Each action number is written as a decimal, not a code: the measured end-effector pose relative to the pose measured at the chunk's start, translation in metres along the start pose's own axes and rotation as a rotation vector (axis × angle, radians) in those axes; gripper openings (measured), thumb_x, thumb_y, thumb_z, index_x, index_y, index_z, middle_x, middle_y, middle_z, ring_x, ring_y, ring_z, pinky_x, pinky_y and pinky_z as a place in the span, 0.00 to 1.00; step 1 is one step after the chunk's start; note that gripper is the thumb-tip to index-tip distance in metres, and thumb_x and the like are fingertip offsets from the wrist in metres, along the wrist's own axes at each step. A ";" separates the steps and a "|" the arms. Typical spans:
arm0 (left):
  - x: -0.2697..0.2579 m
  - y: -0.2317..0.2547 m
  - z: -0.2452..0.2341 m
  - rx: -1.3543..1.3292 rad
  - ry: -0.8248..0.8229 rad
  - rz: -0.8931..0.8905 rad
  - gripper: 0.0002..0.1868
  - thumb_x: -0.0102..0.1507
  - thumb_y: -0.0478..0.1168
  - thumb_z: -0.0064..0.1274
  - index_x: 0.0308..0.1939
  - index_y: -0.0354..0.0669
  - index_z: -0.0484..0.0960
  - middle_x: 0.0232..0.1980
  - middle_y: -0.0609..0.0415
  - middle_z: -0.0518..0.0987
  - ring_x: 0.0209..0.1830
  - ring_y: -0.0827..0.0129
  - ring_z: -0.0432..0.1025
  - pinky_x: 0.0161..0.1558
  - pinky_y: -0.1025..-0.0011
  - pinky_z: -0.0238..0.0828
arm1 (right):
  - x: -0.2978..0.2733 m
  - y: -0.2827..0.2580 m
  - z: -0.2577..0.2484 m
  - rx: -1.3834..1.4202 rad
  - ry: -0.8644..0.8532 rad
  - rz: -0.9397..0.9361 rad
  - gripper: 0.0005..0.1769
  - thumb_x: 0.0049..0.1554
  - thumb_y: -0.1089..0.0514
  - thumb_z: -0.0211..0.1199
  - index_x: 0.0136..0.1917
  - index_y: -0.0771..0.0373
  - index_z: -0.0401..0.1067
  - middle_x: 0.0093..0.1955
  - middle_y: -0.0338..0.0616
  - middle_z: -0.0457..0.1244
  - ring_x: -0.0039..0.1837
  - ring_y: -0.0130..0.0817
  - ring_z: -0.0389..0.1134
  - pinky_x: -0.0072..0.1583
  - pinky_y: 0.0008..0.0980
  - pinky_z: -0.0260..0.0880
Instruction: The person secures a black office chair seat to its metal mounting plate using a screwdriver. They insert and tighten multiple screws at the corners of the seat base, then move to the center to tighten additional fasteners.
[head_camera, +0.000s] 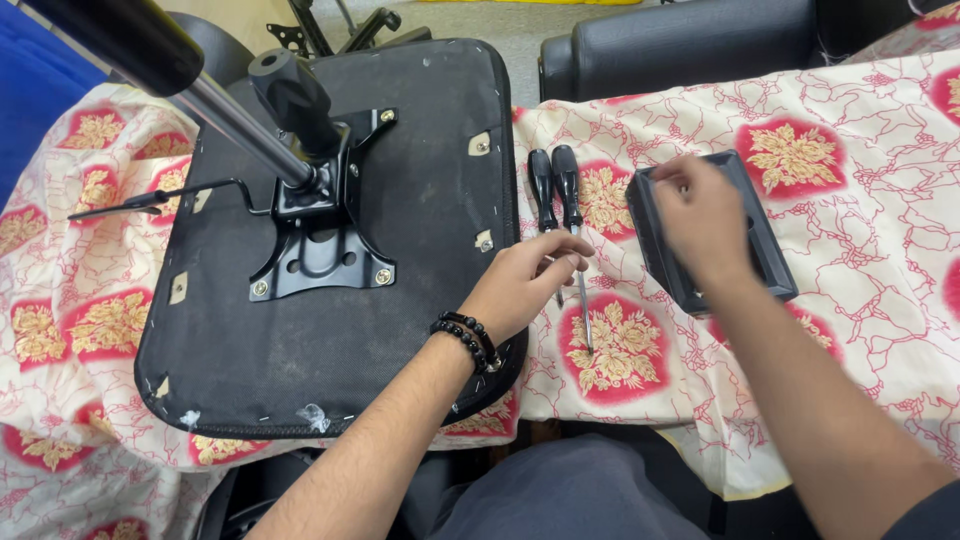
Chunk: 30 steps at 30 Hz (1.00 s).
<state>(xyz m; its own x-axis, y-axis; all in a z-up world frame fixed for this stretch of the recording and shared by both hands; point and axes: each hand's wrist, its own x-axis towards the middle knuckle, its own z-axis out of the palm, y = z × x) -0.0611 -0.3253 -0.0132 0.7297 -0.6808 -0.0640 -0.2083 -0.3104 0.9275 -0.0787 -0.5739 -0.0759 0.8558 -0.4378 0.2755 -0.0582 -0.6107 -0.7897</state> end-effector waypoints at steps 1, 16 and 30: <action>0.000 0.000 0.000 -0.004 -0.014 -0.001 0.14 0.69 0.40 0.45 0.55 0.41 0.80 0.49 0.50 0.86 0.51 0.68 0.82 0.52 0.70 0.77 | 0.008 0.009 -0.008 -0.080 -0.035 0.031 0.10 0.62 0.58 0.60 0.56 0.61 0.76 0.50 0.49 0.70 0.52 0.43 0.73 0.53 0.41 0.71; -0.019 0.000 -0.011 -0.006 0.002 0.025 0.16 0.69 0.42 0.47 0.55 0.40 0.82 0.50 0.50 0.86 0.53 0.68 0.81 0.55 0.70 0.76 | 0.015 0.052 0.001 -0.489 -0.197 -0.104 0.14 0.57 0.60 0.66 0.57 0.61 0.72 0.49 0.48 0.66 0.53 0.48 0.69 0.55 0.46 0.68; -0.070 -0.016 -0.059 -0.153 0.157 -0.109 0.19 0.69 0.46 0.45 0.58 0.39 0.80 0.48 0.52 0.86 0.46 0.71 0.79 0.51 0.71 0.75 | 0.010 0.002 0.006 -0.238 0.069 -0.132 0.10 0.61 0.59 0.65 0.55 0.62 0.81 0.50 0.50 0.70 0.51 0.42 0.71 0.55 0.40 0.69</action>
<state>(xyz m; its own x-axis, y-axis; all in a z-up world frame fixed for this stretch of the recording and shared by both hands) -0.0709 -0.2338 -0.0019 0.8371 -0.5337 -0.1201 -0.0303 -0.2645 0.9639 -0.0666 -0.5755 -0.0780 0.8275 -0.3830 0.4106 -0.0747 -0.7999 -0.5955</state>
